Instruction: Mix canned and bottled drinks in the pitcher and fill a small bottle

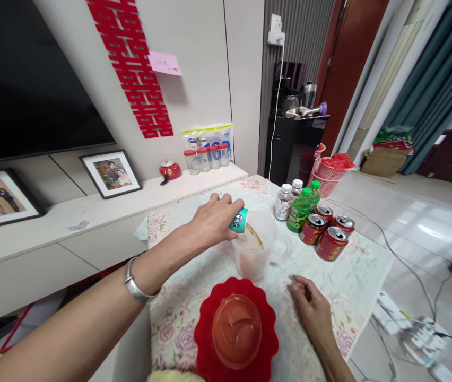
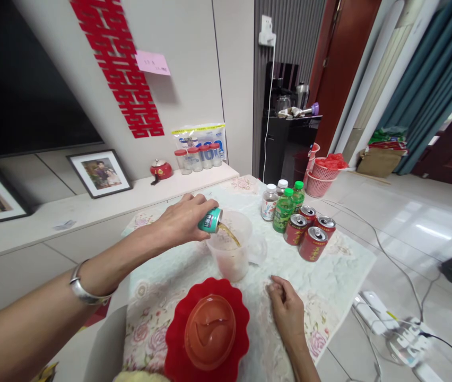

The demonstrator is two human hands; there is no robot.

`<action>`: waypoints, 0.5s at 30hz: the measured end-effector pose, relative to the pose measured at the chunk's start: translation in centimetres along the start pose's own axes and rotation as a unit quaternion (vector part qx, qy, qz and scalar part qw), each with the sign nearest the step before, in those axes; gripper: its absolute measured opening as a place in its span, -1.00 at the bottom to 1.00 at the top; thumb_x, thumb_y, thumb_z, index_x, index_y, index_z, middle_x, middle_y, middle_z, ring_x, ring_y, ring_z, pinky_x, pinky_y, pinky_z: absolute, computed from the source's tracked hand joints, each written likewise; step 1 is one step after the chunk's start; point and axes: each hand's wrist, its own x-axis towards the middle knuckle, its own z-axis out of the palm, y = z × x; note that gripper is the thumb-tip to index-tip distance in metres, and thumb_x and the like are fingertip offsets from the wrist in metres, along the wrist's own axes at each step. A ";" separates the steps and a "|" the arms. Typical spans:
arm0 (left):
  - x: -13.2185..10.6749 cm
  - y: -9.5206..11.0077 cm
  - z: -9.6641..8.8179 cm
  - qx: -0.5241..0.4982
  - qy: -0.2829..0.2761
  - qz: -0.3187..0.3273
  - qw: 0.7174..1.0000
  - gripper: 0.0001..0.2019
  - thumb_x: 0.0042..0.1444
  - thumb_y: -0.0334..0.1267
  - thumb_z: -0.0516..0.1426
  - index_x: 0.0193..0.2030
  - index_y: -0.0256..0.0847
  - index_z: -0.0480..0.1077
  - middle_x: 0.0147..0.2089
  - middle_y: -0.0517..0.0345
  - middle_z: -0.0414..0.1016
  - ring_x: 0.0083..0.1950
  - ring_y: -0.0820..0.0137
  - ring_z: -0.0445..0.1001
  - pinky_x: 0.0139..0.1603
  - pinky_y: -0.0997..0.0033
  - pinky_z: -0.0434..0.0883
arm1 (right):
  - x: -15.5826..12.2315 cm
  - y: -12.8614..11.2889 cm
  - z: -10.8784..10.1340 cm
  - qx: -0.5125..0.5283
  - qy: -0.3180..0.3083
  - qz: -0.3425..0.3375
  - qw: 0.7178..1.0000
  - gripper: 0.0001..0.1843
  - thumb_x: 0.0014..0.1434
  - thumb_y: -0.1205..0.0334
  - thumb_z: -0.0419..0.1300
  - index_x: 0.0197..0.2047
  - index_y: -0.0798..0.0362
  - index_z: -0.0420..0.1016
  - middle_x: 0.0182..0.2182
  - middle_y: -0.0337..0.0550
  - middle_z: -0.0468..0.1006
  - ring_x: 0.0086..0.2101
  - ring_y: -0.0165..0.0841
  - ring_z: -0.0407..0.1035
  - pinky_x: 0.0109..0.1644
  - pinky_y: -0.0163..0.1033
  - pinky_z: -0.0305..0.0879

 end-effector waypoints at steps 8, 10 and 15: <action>0.2 0.6 -0.3 0.037 -0.011 0.021 0.999 -0.48 0.10 -0.21 0.33 0.20 -0.10 0.36 0.15 -0.08 0.45 0.16 -0.08 0.39 -0.16 0.10 0.54 | 0.0 -0.1 0.0 -0.001 0.002 -0.005 1.000 -0.41 0.10 -0.25 0.28 -0.07 0.10 0.65 -0.41 -0.15 0.61 -0.41 -0.29 0.43 -0.29 -0.21 0.37; 0.3 0.7 -0.5 0.048 -0.015 0.029 0.998 -0.46 0.10 -0.22 0.35 0.22 -0.10 0.36 0.16 -0.08 0.45 0.17 -0.08 0.38 -0.15 0.11 0.55 | 0.0 -0.2 0.0 -0.002 0.002 -0.006 1.000 -0.41 0.09 -0.25 0.28 -0.07 0.10 0.65 -0.42 -0.16 0.61 -0.42 -0.29 0.42 -0.29 -0.21 0.37; 0.5 1.2 -0.8 0.082 -0.018 0.049 0.995 -0.44 0.11 -0.24 0.37 0.24 -0.11 0.36 0.18 -0.10 0.45 0.20 -0.07 0.37 -0.13 0.12 0.57 | 0.0 -0.3 0.0 0.001 0.001 -0.006 1.000 -0.41 0.09 -0.25 0.27 -0.08 0.10 0.65 -0.40 -0.14 0.62 -0.40 -0.28 0.44 -0.27 -0.20 0.39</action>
